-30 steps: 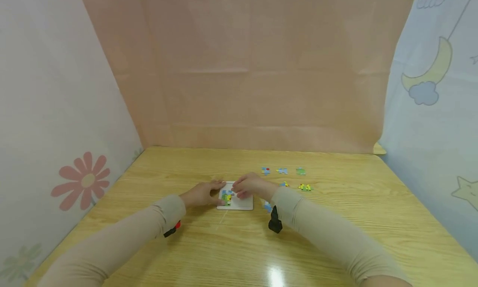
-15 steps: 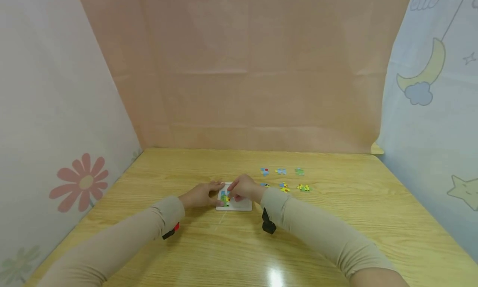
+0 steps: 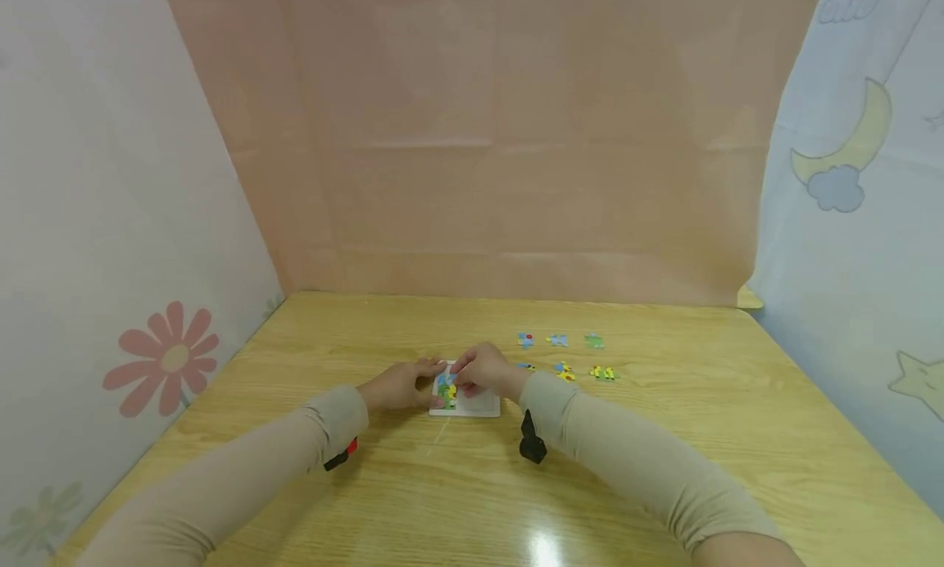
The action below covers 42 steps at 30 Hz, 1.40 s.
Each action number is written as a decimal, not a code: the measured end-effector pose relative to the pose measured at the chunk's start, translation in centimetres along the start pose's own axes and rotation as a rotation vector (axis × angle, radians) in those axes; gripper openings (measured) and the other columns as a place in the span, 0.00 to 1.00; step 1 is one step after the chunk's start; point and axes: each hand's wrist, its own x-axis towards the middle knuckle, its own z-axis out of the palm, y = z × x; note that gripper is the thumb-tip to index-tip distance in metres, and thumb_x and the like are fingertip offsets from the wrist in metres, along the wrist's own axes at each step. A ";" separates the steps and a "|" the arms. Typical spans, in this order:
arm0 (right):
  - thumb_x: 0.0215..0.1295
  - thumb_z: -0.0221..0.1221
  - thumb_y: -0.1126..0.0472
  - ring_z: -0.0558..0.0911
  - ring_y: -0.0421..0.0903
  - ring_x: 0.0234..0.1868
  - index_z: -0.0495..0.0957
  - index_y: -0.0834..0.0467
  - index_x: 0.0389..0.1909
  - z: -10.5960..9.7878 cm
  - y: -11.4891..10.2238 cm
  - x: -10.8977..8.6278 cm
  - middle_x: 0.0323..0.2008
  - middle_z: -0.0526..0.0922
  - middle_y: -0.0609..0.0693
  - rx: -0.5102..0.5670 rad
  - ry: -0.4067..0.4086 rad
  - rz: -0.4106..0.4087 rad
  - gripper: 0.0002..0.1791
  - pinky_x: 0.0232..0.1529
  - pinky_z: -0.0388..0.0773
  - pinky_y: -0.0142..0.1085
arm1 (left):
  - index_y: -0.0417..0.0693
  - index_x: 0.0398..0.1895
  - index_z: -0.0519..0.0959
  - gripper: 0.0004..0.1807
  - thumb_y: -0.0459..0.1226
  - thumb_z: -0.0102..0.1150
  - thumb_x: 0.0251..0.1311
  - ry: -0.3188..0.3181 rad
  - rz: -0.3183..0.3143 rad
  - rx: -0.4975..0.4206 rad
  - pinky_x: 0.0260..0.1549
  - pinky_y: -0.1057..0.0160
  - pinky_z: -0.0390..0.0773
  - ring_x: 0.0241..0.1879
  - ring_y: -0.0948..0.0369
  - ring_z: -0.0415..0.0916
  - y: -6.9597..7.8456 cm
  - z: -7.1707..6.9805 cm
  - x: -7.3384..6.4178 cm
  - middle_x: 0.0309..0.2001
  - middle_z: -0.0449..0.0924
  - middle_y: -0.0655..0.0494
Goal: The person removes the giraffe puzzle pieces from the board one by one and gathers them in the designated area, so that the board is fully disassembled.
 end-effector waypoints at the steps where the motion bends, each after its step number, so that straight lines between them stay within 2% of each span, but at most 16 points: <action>1: 0.62 0.61 0.71 0.80 0.42 0.27 0.82 0.68 0.41 -0.1 0.0 0.0 0.30 0.84 0.53 0.022 -0.010 0.006 0.08 0.33 0.84 0.33 | 0.48 0.73 0.61 0.42 0.50 0.66 0.58 -0.002 0.000 0.008 0.72 0.43 0.51 0.76 0.45 0.45 0.0 0.0 0.0 0.75 0.53 0.48; 5: 0.64 0.60 0.70 0.81 0.43 0.29 0.81 0.68 0.43 -0.4 0.0 -0.1 0.34 0.84 0.54 0.090 -0.042 0.035 0.09 0.37 0.85 0.35 | 0.49 0.73 0.60 0.42 0.50 0.66 0.58 -0.010 -0.009 0.021 0.72 0.43 0.50 0.76 0.45 0.44 0.3 -0.3 0.0 0.75 0.52 0.48; 13: 0.62 0.61 0.71 0.83 0.44 0.27 0.82 0.68 0.43 -2.4 -0.3 -0.8 0.29 0.84 0.54 0.175 -0.043 0.080 0.09 0.37 0.86 0.37 | 0.50 0.73 0.61 0.44 0.51 0.68 0.55 -0.017 -0.041 0.004 0.73 0.45 0.49 0.76 0.47 0.45 0.3 -0.2 0.4 0.76 0.51 0.50; 18: 0.63 0.60 0.71 0.84 0.43 0.27 0.79 0.69 0.46 -4.4 -0.4 -1.9 0.30 0.84 0.54 0.161 -0.041 0.065 0.11 0.38 0.86 0.38 | 0.52 0.73 0.60 0.45 0.52 0.68 0.54 -0.032 -0.054 0.013 0.73 0.45 0.49 0.76 0.48 0.45 0.3 -0.3 0.8 0.76 0.51 0.51; 26: 0.65 0.59 0.71 0.85 0.45 0.31 0.77 0.69 0.48 -7.2 -0.1 -3.8 0.32 0.83 0.53 0.135 -0.027 0.054 0.11 0.49 0.83 0.46 | 0.53 0.73 0.61 0.46 0.52 0.69 0.52 -0.037 -0.074 -0.019 0.74 0.48 0.47 0.76 0.51 0.46 0.5 -0.5 0.9 0.76 0.52 0.56; 33: 0.65 0.59 0.70 0.86 0.45 0.31 0.76 0.71 0.50 -8.9 0.4 -4.8 0.33 0.83 0.56 0.101 -0.069 0.036 0.14 0.50 0.82 0.47 | 0.52 0.74 0.59 0.48 0.50 0.71 0.50 -0.074 -0.086 -0.029 0.74 0.48 0.48 0.76 0.53 0.45 0.6 -1.0 0.6 0.76 0.50 0.56; 42: 0.64 0.59 0.70 0.85 0.45 0.31 0.76 0.70 0.46 -10.6 2.1 -5.7 0.31 0.82 0.53 0.100 -0.065 0.044 0.11 0.47 0.84 0.44 | 0.55 0.74 0.58 0.51 0.50 0.74 0.46 -0.094 -0.084 -0.030 0.74 0.48 0.46 0.77 0.54 0.42 0.5 -1.2 0.9 0.77 0.46 0.57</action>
